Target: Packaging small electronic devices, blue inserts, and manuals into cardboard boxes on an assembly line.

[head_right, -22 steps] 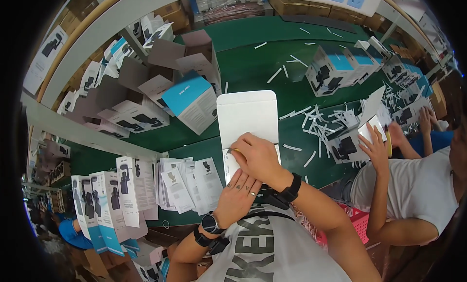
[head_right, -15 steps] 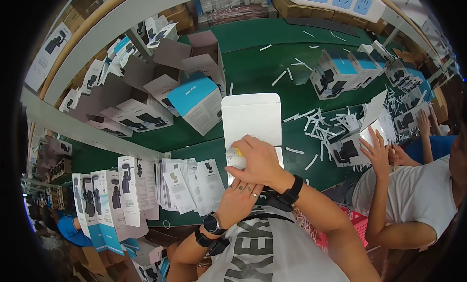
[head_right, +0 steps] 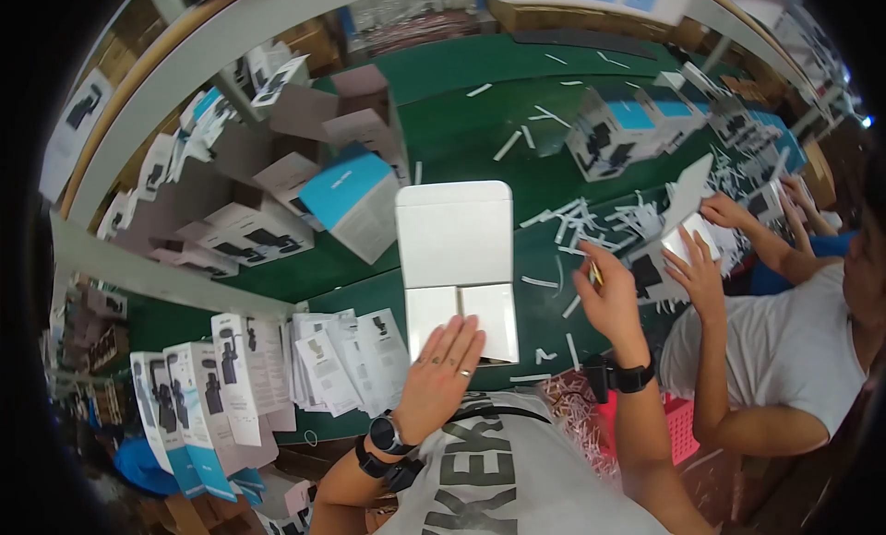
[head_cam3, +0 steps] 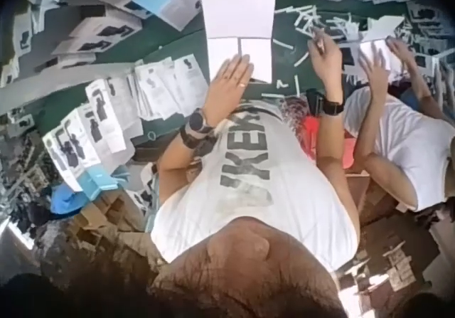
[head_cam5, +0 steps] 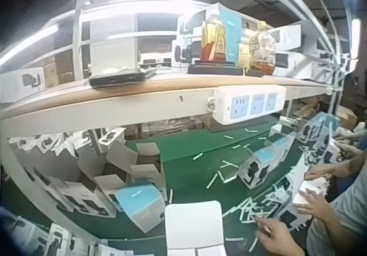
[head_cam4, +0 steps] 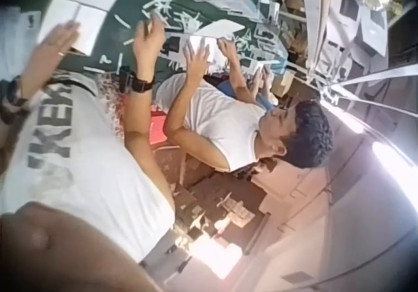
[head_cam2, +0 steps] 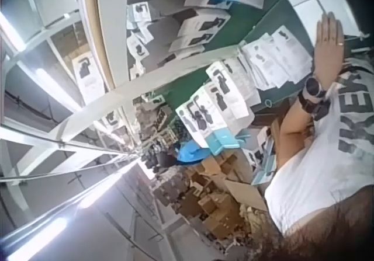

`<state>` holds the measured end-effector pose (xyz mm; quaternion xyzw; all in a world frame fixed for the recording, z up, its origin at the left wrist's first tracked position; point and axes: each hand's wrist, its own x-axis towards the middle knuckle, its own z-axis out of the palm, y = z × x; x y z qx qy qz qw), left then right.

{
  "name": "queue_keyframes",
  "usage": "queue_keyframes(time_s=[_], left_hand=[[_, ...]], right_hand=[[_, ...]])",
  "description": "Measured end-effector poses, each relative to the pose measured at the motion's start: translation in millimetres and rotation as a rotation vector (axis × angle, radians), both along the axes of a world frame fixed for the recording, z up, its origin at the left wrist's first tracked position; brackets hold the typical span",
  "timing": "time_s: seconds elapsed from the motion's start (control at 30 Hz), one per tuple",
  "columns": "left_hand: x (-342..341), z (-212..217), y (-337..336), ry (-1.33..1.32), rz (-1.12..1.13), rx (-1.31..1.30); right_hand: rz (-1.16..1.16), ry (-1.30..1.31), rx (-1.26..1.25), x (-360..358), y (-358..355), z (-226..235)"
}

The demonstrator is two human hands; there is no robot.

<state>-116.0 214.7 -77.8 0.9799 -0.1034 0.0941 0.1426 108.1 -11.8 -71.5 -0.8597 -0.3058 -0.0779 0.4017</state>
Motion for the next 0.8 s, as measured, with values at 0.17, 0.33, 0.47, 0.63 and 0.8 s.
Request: queue_keyframes(time_s=[0.17, 0.33, 0.47, 0.63, 0.8], left_hand=[[-8, 9, 6, 0.063, 0.016, -0.065], [-13, 34, 13, 0.035, 0.085, -0.423], [-19, 21, 24, 0.149, 0.084, -1.061], [-26, 23, 34, 0.152, 0.151, -1.312], [-27, 23, 40, 0.152, 0.099, -1.248]], right_hand=[[0.043, 0.612, 0.495, -43, 55, 14], [0.336, 0.885, 0.491, -58, 33, 8], [0.646, 0.635, 0.226, -45, 16, 38], [0.763, 0.139, -0.181, -59, 71, 98], [0.921, -0.066, -0.001, -76, 139, 76]])
